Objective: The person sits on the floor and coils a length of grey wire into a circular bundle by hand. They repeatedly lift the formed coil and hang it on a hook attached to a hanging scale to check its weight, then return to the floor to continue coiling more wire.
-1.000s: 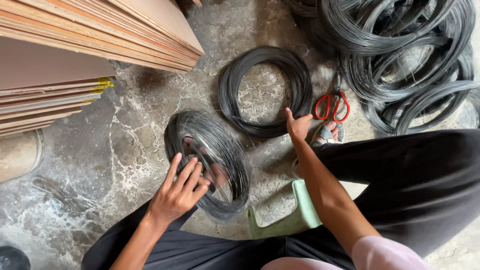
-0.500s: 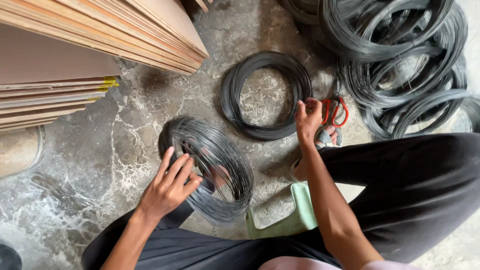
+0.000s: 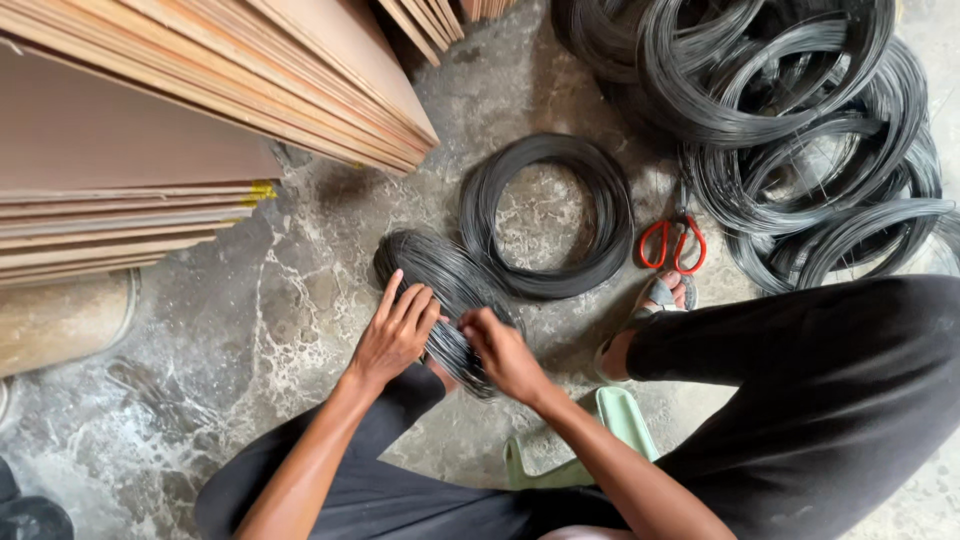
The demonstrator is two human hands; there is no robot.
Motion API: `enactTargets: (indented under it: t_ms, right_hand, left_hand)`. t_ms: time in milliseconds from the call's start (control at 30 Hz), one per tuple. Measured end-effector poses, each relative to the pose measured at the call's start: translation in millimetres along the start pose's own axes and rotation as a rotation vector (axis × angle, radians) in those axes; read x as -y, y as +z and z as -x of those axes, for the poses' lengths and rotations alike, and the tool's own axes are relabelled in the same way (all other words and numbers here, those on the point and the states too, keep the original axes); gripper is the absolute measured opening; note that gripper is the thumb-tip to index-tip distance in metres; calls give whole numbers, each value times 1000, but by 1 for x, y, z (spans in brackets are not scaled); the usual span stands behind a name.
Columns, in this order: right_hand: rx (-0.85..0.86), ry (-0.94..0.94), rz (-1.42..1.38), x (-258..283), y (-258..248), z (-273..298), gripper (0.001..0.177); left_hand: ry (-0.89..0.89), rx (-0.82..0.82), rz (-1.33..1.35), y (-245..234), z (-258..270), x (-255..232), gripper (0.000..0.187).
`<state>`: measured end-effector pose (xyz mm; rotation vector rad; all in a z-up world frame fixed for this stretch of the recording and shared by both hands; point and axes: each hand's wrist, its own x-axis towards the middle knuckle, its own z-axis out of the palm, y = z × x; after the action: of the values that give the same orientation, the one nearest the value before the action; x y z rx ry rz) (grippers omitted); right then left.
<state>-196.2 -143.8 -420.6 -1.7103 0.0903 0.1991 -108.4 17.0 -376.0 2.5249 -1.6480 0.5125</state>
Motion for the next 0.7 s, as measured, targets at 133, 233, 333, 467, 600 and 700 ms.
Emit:
enactTargets:
  t_ms: [133,233,333,467,600,700]
  right_hand:
    - [40,30,-69,3,8,6,16]
    - [85,-39,-34,6,4,-1,17]
    - [11,-227,121,3,-17,-5,10]
    - [-323,90,258,-66,-73,-27,48]
    - [-712,613,308,-211,-117,-47,94]
    - [-632,529,109,-219,-120,-61,46]
  left_hand:
    - [-56,-109,6,24,19,-4,37]
    - [-3,74,-41,14,5,-4,38]
    - [40,162,-11,28,21,-5,12]
    - [65,191,11,15,17,-11,12]
    - [78,169,23,-6,6,-14,9]
    - [74,146,16,-9,10,-14,9]
